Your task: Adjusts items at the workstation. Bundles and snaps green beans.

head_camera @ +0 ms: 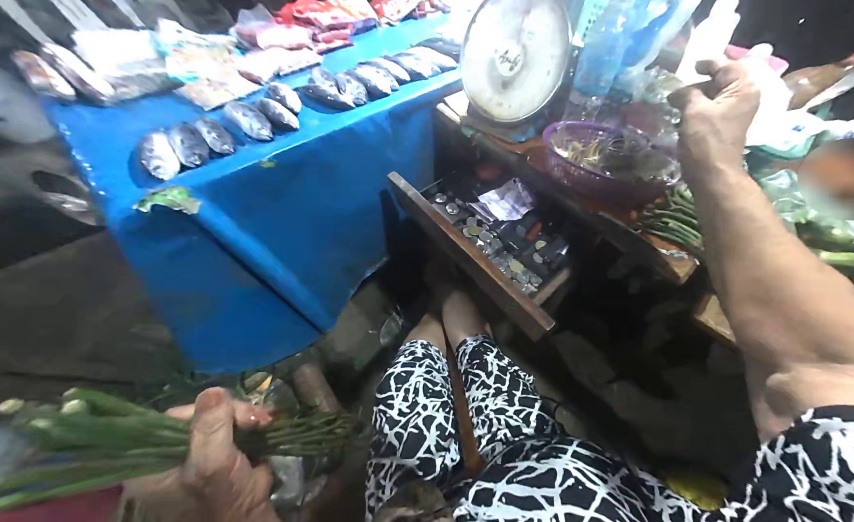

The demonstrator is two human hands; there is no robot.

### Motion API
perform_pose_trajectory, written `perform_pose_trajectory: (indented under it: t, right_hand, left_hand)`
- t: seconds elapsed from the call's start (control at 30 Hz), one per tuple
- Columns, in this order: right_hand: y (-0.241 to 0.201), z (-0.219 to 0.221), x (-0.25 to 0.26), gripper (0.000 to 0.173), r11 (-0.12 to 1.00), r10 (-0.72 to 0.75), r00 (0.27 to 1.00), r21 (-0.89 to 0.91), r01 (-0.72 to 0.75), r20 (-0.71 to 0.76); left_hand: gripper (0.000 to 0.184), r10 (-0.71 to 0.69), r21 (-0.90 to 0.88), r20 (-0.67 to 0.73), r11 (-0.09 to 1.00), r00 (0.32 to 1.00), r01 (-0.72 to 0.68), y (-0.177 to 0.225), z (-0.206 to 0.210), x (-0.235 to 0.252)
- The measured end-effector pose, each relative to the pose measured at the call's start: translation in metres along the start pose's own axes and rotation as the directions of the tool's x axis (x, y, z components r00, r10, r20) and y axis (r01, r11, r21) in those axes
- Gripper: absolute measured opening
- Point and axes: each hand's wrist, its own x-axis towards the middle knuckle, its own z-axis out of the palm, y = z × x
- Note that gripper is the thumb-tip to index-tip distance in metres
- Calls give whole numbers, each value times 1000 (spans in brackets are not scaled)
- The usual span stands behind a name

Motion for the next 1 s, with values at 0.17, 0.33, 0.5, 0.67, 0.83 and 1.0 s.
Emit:
perform_pose_trajectory:
  t: [0.17, 0.33, 0.5, 0.67, 0.83, 1.0]
  right_hand:
    - [-9, -4, -25, 49, 990, -80, 993, -107, 90, 91]
    - [-81, 48, -129, 72, 988, -156, 877, 80, 134, 454]
    - [-130, 107, -245, 76, 935, -341, 598, 329, 134, 725]
    - [-150, 129, -294, 76, 819, -344, 545, 528, -224, 765]
    - [-144, 120, -294, 64, 178, -229, 401, 443, -879, 887]
    - [-137, 105, -291, 78, -76, -347, 416, 417, -906, 841]
  left_hand:
    - [13, -49, -54, 128, 997, 991, 56, 0, 21, -18]
    - [25, -199, 81, 339, 980, 920, 182, -5, 40, -31]
    - [61, -331, 231, 453, 940, 828, 249, 17, 62, -41]
    - [36, -407, 146, 486, 910, 774, 387, 18, 63, -45]
    - [22, -376, -34, 660, 850, 650, 525, 5, 54, -47]
    - [22, -352, -39, 679, 859, 644, 510, 0, 54, -43]
